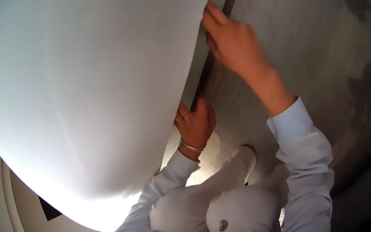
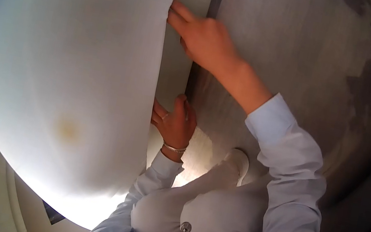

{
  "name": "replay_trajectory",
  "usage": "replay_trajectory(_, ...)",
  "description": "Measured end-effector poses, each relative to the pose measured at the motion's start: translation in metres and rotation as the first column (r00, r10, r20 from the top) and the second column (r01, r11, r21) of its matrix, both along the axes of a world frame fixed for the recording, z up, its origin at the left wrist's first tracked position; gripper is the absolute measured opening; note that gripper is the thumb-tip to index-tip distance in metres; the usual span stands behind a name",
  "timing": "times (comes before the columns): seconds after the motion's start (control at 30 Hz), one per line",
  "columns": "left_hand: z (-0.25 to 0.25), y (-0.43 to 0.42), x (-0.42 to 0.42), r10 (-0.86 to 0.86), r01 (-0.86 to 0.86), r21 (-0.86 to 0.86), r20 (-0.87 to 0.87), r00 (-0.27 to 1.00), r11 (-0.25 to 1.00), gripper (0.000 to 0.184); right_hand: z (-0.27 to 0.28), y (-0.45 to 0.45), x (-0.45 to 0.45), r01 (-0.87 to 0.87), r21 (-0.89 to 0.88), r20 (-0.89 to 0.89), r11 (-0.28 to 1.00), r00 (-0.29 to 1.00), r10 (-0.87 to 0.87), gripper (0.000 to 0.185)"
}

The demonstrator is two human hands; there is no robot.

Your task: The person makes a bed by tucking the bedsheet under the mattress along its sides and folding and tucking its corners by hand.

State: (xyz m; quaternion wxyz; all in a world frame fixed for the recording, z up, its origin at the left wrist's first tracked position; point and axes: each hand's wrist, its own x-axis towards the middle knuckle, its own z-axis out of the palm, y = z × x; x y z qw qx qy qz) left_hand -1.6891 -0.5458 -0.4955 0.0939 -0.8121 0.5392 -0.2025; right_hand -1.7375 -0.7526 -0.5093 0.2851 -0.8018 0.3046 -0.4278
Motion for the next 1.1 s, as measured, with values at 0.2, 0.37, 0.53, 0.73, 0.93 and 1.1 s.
replay_trajectory(0.2, 0.003, 0.003, 0.004, -0.007, 0.006, -0.007, -0.068, 0.998, 1.000, 0.032, 0.009, 0.008, -0.006, -0.086, 0.000, -0.141, 0.996, 0.986, 0.085, 0.057)
replay_trajectory(0.37, 0.003, 0.005, 0.015, -0.081, 0.053, -0.112, -0.267, 0.960, 0.992, 0.037, 0.011, 0.032, -0.015, -0.174, 0.128, -0.076, 0.976, 0.980, 0.185, 0.065)
replay_trajectory(0.53, 0.018, -0.007, 0.003, -0.246, 0.206, -0.137, -0.463, 0.851, 0.969, 0.038, 0.020, 0.031, 0.010, -0.269, 0.087, -0.074, 0.959, 0.959, 0.275, 0.056)
replay_trajectory(0.73, 0.039, -0.017, -0.008, -0.367, 0.316, -0.187, -0.467, 0.804, 0.930, 0.027, 0.020, 0.008, 0.019, -0.112, 0.032, -0.020, 0.993, 0.993, 0.112, 0.048)
replay_trajectory(0.93, 0.045, -0.025, -0.015, -0.462, 0.383, -0.259, -0.484, 0.743, 0.887, 0.021, 0.012, -0.007, 0.020, -0.065, 0.023, -0.070, 0.998, 0.995, 0.066, 0.048)
replay_trajectory(1.1, 0.049, -0.021, -0.008, -0.499, 0.370, -0.337, -0.530, 0.686, 0.866, 0.020, 0.013, 0.006, -0.006, -0.212, 0.116, -0.042, 0.970, 0.975, 0.218, 0.059)
